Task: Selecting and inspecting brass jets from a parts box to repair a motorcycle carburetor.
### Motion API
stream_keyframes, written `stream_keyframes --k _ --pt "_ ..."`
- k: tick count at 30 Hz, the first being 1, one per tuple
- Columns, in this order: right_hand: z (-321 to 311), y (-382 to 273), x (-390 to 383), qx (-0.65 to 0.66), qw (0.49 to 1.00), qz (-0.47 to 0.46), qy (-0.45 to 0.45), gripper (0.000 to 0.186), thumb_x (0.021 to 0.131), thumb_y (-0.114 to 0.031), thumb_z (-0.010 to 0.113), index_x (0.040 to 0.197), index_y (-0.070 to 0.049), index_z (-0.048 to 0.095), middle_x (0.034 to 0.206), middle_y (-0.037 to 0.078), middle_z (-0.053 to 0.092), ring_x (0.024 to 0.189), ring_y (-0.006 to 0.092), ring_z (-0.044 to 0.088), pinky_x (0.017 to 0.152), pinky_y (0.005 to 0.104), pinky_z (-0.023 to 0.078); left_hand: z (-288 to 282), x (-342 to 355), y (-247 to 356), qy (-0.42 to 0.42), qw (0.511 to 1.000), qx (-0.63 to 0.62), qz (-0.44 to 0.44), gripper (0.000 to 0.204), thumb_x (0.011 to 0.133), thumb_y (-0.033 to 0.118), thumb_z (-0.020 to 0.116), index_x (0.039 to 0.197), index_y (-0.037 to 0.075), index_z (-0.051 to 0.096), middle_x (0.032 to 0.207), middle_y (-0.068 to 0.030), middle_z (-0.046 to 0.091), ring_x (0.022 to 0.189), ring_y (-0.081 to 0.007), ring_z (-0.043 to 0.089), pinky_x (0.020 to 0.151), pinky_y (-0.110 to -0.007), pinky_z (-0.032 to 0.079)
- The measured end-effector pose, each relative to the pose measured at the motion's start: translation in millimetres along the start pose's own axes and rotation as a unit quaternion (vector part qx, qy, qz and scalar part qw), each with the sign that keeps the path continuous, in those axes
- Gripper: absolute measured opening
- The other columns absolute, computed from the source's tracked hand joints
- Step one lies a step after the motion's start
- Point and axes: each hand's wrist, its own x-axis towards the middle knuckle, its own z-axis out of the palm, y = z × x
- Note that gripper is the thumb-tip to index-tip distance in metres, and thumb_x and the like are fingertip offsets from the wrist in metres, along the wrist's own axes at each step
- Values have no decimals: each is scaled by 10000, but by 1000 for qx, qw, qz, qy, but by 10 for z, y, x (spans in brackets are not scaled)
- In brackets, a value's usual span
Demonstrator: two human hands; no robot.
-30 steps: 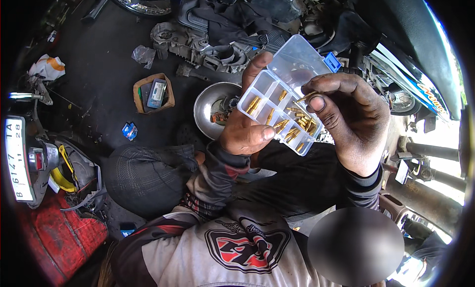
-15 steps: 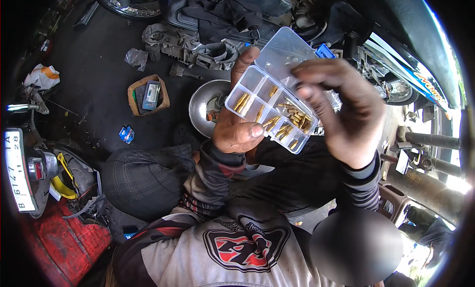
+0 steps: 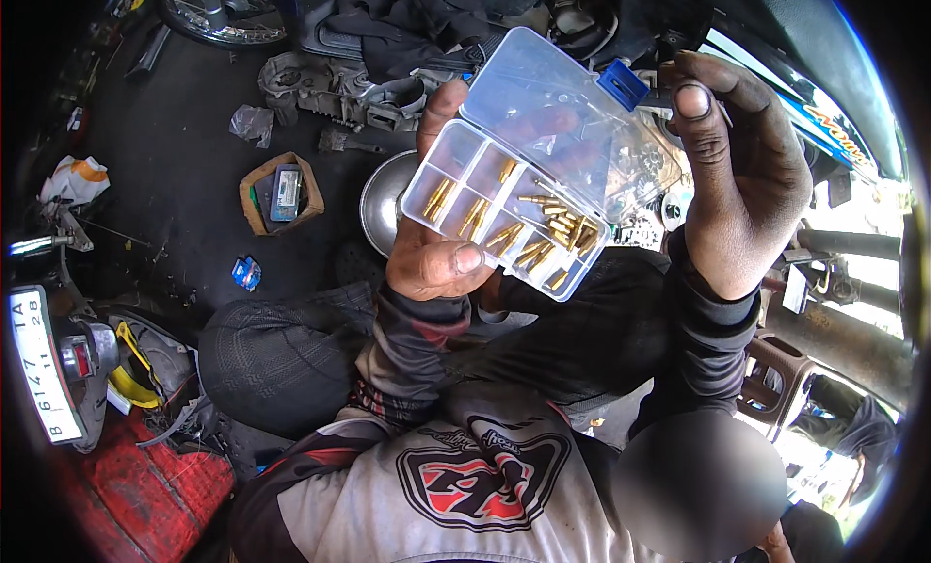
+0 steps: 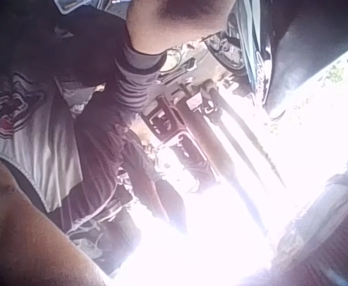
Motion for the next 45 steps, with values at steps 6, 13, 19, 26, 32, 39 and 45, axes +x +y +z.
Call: stream_keyframes --k 6,13,19,26,32,39,45 --pt "17 -23 -29 67 997 23 23 222 970 -25 721 1182 42 711 1123 120 754 1030 175 711 939 304 546 -27 14 -11 -30 999 -10 -10 1154 693 48 655 1646 219 28 1581 -325 304 1469 -505 374 1157 -635 418" --pt "-54 141 -42 9 999 33 33 235 965 -27 730 1190 37 712 1133 120 756 1043 173 710 940 299 544 -45 23 -33 -50 998 -27 1 1155 702 44 647 1647 234 10 1588 -377 251 1483 -535 330 1163 -658 390" --pt "-59 128 -48 16 999 35 26 237 967 -29 727 1194 36 711 1131 117 756 1042 167 706 936 291 544 -62 18 -5 -63 998 -21 0 1152 711 32 633 1647 252 -2 1585 -398 228 1496 -546 295 1170 -663 373" --pt "-57 123 -59 26 998 45 18 230 973 -35 722 1190 41 708 1113 116 752 1025 153 701 905 273 547 -90 -2 1 -83 996 -34 1 1153 709 24 623 1648 236 -11 1585 -388 234 1495 -551 292 1161 -682 373" --pt "-18 91 0 15 999 25 18 232 971 -50 732 1184 41 713 1113 109 752 991 133 694 885 255 545 -36 5 -17 -48 999 -21 11 1139 703 24 627 1654 217 32 1585 -364 260 1493 -536 306 1166 -675 374" --pt "193 38 6 60 990 111 -56 423 963 -33 722 1342 97 585 1051 88 711 994 145 674 907 293 545 -414 -1 247 -52 998 23 31 911 837 87 646 1627 150 196 1585 -279 331 1488 -478 322 1186 -652 348" --pt "365 268 -16 -2 979 -92 -184 333 830 15 748 1154 49 676 957 159 710 858 272 724 738 349 585 -651 0 380 37 991 -125 27 836 919 395 766 1558 66 340 1603 -211 371 1496 -401 349 1192 -612 358"
